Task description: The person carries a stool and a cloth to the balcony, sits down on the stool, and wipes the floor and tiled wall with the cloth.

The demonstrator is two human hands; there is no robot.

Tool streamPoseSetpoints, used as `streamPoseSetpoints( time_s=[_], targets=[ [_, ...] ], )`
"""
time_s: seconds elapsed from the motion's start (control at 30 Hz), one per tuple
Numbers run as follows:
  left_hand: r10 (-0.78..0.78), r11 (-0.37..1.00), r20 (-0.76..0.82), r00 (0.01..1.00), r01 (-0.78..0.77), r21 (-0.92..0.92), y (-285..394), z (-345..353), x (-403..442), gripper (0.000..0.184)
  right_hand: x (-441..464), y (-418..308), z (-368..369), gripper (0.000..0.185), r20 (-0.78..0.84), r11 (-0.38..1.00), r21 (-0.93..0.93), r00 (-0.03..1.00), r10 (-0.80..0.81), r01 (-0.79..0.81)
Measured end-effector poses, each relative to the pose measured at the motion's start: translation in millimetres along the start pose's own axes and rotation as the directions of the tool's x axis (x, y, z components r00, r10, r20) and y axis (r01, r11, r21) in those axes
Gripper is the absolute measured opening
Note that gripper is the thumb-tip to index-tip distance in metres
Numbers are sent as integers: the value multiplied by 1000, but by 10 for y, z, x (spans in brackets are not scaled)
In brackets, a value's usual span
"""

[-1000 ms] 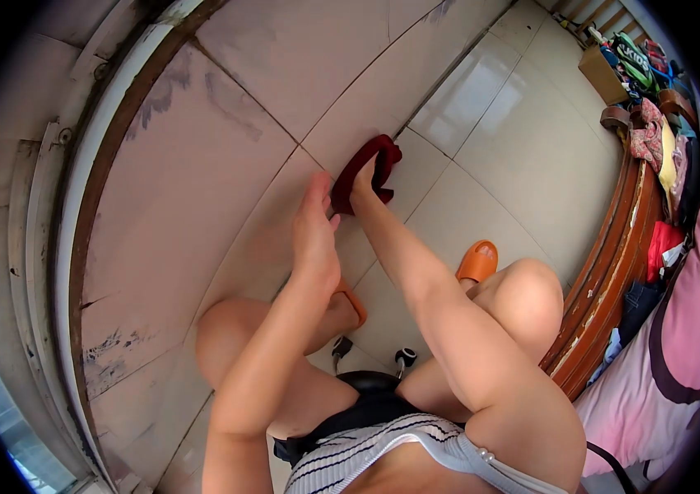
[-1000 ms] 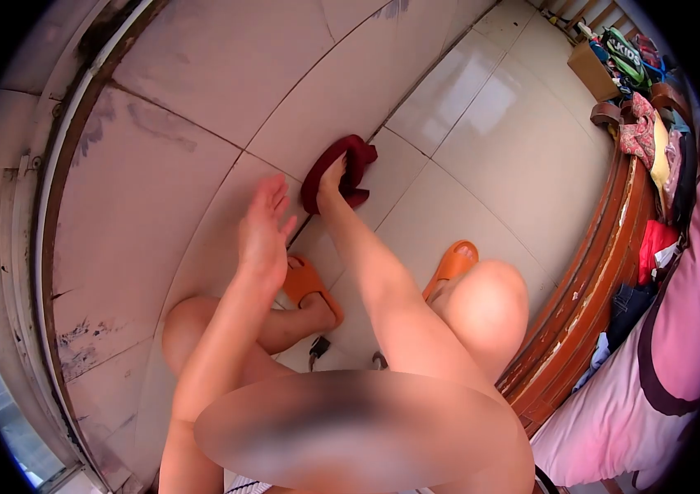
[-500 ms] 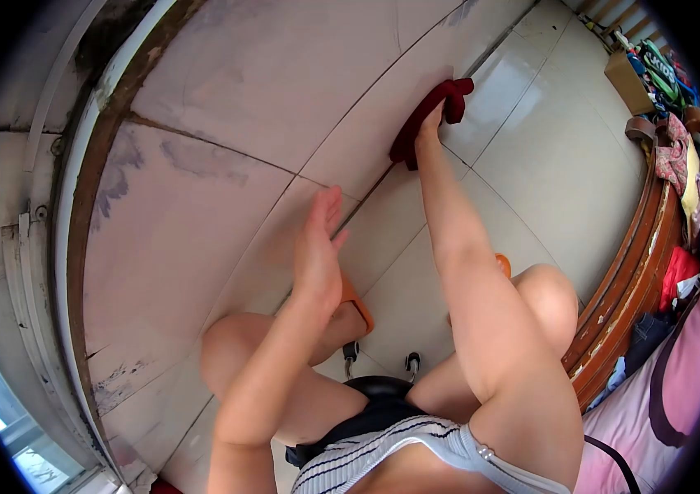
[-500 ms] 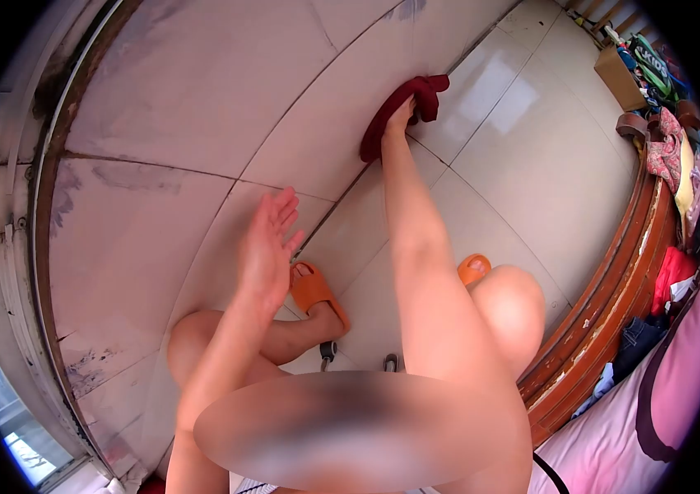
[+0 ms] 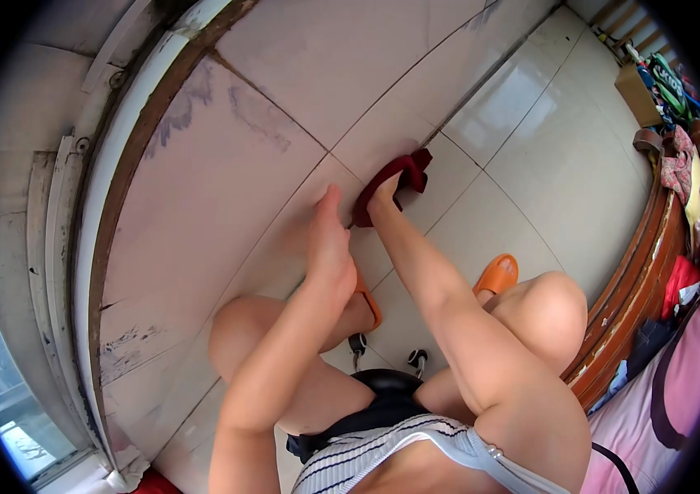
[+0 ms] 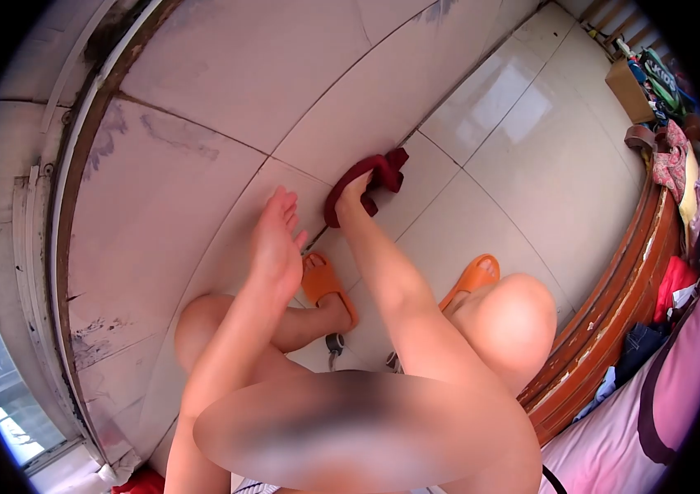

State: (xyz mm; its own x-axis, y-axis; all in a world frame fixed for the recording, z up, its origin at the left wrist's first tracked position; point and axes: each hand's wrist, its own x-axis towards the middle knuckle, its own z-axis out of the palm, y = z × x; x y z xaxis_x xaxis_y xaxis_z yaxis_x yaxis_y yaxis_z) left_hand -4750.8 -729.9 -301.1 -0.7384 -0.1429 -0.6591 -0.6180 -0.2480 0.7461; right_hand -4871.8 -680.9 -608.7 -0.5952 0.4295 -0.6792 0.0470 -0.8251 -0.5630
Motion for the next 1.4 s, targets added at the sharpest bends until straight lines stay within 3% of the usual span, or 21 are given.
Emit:
streamPoseSetpoints(
  time_s=[0.1,0.17,0.23,0.27,0.37,0.47,0.5,0.7,0.73,0.83,0.9,0.93,1.0,1.03,1.1,1.2,1.23,1.27,1.33,1.37,1.4],
  targets=[
    [0,1000,-4,1000,0,-31,50,-42,-125,63,-167,11,85,59,56,998,49,997,-50,47],
    [9,999,6,1000,-9,-50,54,-72,-230,63,-311,-71,190,60,98,984,63,980,-174,169],
    [51,997,9,999,-51,-65,28,-130,-352,64,-875,-444,431,58,82,938,-63,939,-335,340],
    [55,996,13,998,-54,-67,7,-177,-402,64,-1169,-620,498,53,130,862,-216,888,-441,459],
    [74,995,-20,997,-75,-63,-19,-341,-548,64,-1685,-693,653,44,283,569,-303,642,-712,764],
    [31,979,-97,995,-50,-199,43,-519,-721,63,-2151,-605,707,43,445,242,-249,333,-831,938],
    [49,974,-118,992,-73,-212,49,-572,-774,61,-2302,-572,712,43,450,241,-244,330,-830,939],
    [97,907,-100,990,-129,-401,-15,-928,-960,51,-3126,-510,647,36,754,47,1,30,-657,999],
    [60,871,-115,992,-108,-480,-19,-963,-986,48,-3165,-516,637,36,753,44,11,21,-658,999],
    [80,936,-109,991,-112,-334,-99,-1091,-1042,48,-3118,-567,589,35,820,-10,-14,6,-573,1000],
    [25,942,-60,998,-44,-334,-172,-1227,-956,53,-3071,-592,516,34,938,-253,-200,110,-328,947],
    [-24,944,-9,1000,19,-329,-126,-1268,-998,57,-3047,-570,476,34,937,-261,-197,103,-335,945],
    [19,936,88,996,14,-351,-19,-1357,-1077,67,-3061,-600,543,33,883,-578,-95,-200,-425,811],
    [61,926,135,989,-6,-376,30,-1410,-1077,69,-3102,-625,580,33,882,-590,-84,-215,-418,803],
    [103,906,200,974,-9,-423,50,-1531,-1012,70,-3175,-587,573,30,820,-176,-94,-24,-572,980],
    [8,904,108,994,39,-425,-62,-1665,-862,69,-3245,-458,588,33,765,-104,-161,58,-641,981],
    [-41,918,77,996,68,-392,-71,-1692,-821,66,-3308,-401,571,32,774,89,-251,255,-580,964],
    [-57,915,80,995,85,-394,-102,-1697,-802,66,-3376,-360,490,32,776,85,-265,265,-573,961],
    [166,837,237,957,-10,-547,16,-1642,-830,64,-3484,-304,440,31,820,-239,-57,-91,-565,969],
    [199,800,296,934,20,-600,-74,-1647,-541,62,-3492,-321,441,31,823,-278,4,-161,-545,961],
    [194,802,305,932,28,-597,-46,-1635,-590,62,-3441,-384,462,31,822,-285,-4,-158,-547,959]
  ],
)
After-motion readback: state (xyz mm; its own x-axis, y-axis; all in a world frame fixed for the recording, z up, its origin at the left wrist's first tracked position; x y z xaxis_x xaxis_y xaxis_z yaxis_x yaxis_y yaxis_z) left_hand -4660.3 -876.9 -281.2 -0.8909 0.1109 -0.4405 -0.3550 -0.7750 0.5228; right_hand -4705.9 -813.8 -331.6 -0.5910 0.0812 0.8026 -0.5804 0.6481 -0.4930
